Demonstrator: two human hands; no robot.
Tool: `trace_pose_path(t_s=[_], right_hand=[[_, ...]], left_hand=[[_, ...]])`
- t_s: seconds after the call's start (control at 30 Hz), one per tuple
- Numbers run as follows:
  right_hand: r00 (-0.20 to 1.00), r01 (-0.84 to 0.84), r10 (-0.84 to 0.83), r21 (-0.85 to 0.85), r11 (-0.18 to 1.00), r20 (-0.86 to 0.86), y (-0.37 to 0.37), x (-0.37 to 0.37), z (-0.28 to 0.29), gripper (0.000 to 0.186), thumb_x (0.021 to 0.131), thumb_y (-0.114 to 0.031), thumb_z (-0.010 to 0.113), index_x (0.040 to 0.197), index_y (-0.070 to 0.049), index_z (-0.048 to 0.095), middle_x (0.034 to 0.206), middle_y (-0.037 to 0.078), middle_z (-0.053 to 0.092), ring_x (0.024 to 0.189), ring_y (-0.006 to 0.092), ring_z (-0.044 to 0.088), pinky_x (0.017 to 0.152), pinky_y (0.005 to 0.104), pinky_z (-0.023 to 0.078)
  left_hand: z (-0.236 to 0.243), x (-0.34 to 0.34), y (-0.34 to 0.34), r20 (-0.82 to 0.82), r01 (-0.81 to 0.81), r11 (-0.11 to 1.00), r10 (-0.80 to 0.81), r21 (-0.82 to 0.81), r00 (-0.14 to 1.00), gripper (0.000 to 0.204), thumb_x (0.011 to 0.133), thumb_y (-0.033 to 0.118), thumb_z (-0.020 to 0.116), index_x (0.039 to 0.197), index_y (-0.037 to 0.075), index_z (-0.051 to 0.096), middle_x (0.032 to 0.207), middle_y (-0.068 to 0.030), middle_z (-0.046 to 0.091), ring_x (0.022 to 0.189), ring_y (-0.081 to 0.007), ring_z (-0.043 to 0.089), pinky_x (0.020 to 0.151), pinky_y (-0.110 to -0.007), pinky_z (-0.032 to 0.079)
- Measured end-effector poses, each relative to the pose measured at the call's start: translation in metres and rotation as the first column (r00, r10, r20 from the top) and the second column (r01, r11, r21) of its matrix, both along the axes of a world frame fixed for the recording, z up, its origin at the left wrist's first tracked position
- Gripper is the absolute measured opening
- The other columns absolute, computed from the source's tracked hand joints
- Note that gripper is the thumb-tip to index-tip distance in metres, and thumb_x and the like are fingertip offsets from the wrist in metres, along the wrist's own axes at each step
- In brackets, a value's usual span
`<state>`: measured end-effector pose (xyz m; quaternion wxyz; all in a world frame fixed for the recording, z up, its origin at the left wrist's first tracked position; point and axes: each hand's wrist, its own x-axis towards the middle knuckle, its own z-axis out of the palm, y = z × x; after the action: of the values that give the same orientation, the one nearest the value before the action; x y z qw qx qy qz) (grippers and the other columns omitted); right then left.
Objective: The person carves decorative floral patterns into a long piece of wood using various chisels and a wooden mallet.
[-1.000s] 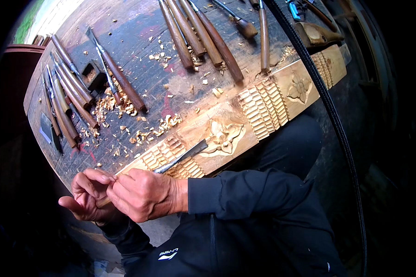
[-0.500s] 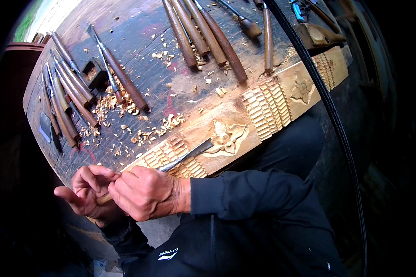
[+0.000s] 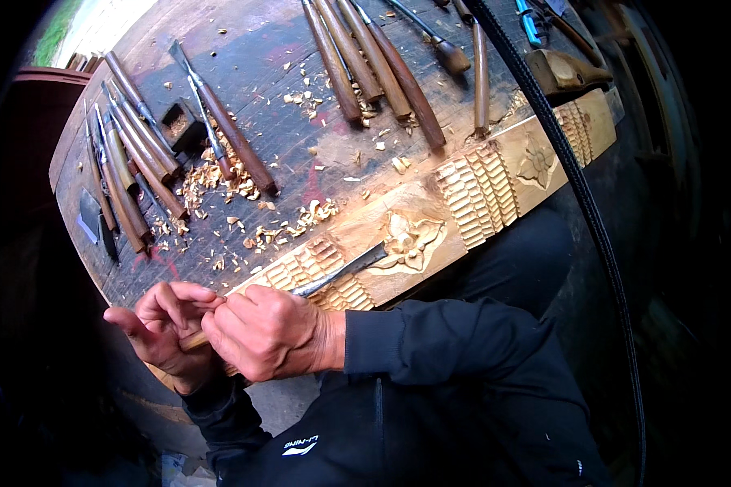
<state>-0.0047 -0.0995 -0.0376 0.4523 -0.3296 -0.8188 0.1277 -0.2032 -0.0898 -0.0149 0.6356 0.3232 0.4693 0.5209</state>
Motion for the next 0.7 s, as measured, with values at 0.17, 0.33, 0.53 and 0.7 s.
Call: trace_pose_path(t_s=[0.17, 0.33, 0.53, 0.7], right_hand=[[0.999, -0.008, 0.008, 0.019, 1.0, 0.031, 0.001, 0.004, 0.001, 0.028, 0.082, -0.014, 0.069, 0.1, 0.008, 0.072, 0.076, 0.007, 0.059, 0.067, 0.0189, 0.063, 0.059, 0.0322, 0.046], [1.0, 0.021, -0.02, 0.037, 0.999, -0.018, 0.001, 0.004, 0.0, 0.029, 0.081, -0.014, 0.07, 0.101, 0.008, 0.072, 0.076, 0.006, 0.059, 0.067, 0.0185, 0.062, 0.058, 0.0324, 0.046], [0.996, 0.046, -0.044, 0.029, 0.998, -0.076, 0.0, 0.002, -0.001, 0.029, 0.079, -0.014, 0.071, 0.098, 0.008, 0.073, 0.074, 0.006, 0.058, 0.067, 0.0194, 0.062, 0.057, 0.0337, 0.045], [0.995, 0.068, -0.063, 0.07, 0.995, -0.072, 0.003, 0.002, 0.0, 0.029, 0.079, -0.015, 0.071, 0.098, 0.007, 0.072, 0.076, 0.007, 0.058, 0.067, 0.0194, 0.061, 0.057, 0.0334, 0.044]], left_hand=[[-0.004, 0.0, 0.001, 0.035, 0.011, 1.0, -0.011, 0.009, 0.999, 0.093, 0.104, 0.088, 0.037, 0.069, 0.003, 0.053, 0.096, -0.0326, 0.078, 0.077, -0.0352, 0.08, 0.079, -0.043, 0.068], [0.009, -0.012, 0.004, -0.024, 0.118, 0.989, -0.116, 0.088, 0.993, 0.102, 0.102, 0.092, 0.032, 0.095, -0.003, 0.067, 0.107, -0.0308, 0.079, 0.098, -0.036, 0.081, 0.094, -0.05, 0.064], [0.014, -0.004, 0.011, -0.096, 0.074, 0.99, -0.063, 0.119, 0.993, 0.114, 0.091, 0.103, 0.03, 0.094, -0.004, 0.07, 0.105, -0.0265, 0.081, 0.088, -0.0369, 0.081, 0.089, -0.05, 0.066], [0.016, -0.014, 0.014, -0.155, 0.072, 0.986, -0.048, 0.153, 0.987, 0.12, 0.089, 0.105, 0.028, 0.098, -0.007, 0.071, 0.106, -0.0296, 0.08, 0.093, -0.0384, 0.08, 0.091, -0.052, 0.065]])
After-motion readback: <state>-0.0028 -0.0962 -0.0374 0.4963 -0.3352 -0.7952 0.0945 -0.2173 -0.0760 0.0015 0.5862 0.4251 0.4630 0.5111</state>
